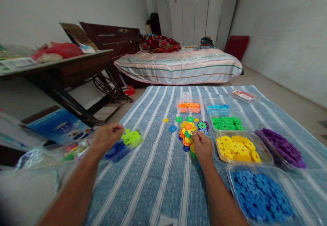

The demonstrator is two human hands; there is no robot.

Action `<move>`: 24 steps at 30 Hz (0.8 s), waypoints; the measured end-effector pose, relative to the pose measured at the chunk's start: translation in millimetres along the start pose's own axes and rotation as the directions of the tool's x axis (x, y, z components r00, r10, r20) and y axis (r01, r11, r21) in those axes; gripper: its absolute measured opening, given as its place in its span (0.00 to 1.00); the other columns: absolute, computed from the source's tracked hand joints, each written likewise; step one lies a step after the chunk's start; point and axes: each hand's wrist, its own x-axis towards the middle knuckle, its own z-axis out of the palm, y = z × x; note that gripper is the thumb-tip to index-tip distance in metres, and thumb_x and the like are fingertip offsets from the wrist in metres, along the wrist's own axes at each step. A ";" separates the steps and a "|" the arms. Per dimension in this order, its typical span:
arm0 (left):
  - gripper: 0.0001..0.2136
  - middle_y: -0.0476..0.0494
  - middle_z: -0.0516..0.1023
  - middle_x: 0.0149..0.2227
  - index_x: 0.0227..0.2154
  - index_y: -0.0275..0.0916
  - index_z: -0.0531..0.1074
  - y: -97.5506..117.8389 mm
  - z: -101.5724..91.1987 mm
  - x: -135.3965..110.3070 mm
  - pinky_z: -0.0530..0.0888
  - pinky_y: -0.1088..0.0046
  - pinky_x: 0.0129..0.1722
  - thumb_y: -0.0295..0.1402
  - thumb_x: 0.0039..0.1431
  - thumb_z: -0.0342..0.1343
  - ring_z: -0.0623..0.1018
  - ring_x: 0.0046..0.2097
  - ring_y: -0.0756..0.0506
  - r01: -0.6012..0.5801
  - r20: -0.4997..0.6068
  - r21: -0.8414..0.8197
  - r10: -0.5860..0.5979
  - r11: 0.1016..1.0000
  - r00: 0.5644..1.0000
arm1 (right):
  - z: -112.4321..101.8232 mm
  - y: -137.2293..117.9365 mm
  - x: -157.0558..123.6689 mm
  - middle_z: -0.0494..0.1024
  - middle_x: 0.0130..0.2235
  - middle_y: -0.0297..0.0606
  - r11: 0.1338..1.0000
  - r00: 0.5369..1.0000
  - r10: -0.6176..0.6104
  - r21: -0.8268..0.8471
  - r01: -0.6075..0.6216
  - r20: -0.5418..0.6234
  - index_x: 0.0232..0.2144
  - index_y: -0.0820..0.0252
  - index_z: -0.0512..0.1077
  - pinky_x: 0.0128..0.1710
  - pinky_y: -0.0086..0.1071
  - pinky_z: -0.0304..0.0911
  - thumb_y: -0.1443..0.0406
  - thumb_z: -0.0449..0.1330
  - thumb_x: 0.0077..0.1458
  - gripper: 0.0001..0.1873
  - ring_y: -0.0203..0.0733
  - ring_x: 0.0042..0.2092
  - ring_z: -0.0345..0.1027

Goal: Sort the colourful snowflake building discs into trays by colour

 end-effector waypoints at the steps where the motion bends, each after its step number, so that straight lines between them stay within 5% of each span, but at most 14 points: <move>1: 0.09 0.48 0.77 0.27 0.30 0.39 0.74 -2.9 2.8 4.0 0.67 0.77 0.31 0.34 0.51 0.50 0.76 0.33 0.48 0.002 0.032 0.053 -0.003 0.999 0.999 | -0.1 -0.7 0.0 0.73 0.24 0.34 1.000 1.000 0.007 -0.003 -0.007 0.003 0.25 0.62 0.74 0.32 0.31 0.59 0.52 0.53 0.49 0.19 0.40 0.30 0.66; 4: 0.11 0.47 0.79 0.32 0.32 0.39 0.76 -6.0 10.2 10.6 0.67 0.77 0.36 0.32 0.52 0.48 0.77 0.37 0.47 -0.054 0.113 0.179 0.034 0.982 0.993 | -0.2 -2.9 0.0 0.73 0.24 0.34 1.000 1.000 0.025 -0.006 -0.025 0.003 0.25 0.62 0.74 0.32 0.31 0.59 0.53 0.53 0.49 0.19 0.40 0.30 0.66; 9: 0.15 0.42 0.79 0.42 0.40 0.38 0.75 1.2 8.5 -1.4 0.68 0.74 0.42 0.36 0.55 0.47 0.76 0.43 0.44 -0.072 0.047 0.229 0.063 0.971 0.997 | 1.0 -5.5 0.1 0.72 0.23 0.34 1.000 0.999 0.025 -0.003 -0.025 -0.020 0.24 0.62 0.74 0.31 0.32 0.59 0.53 0.54 0.48 0.19 0.41 0.29 0.65; 16: 0.14 0.42 0.77 0.39 0.35 0.38 0.74 10.3 8.2 -35.7 0.66 0.71 0.37 0.41 0.55 0.49 0.75 0.40 0.44 -0.201 0.256 0.229 0.140 0.952 0.956 | 2.8 0.4 -0.1 0.73 0.24 0.34 0.999 0.999 0.035 0.020 -0.035 -0.010 0.26 0.62 0.75 0.31 0.32 0.60 0.53 0.55 0.48 0.19 0.40 0.29 0.66; 24: 0.11 0.42 0.75 0.39 0.30 0.38 0.72 17.5 17.8 -35.0 0.65 0.72 0.37 0.36 0.58 0.46 0.75 0.39 0.46 -0.253 0.269 0.281 0.177 0.926 0.947 | 1.9 -5.1 -1.2 0.73 0.23 0.35 0.999 0.999 0.037 -0.017 -0.037 0.007 0.24 0.62 0.75 0.32 0.33 0.59 0.51 0.54 0.48 0.21 0.42 0.29 0.66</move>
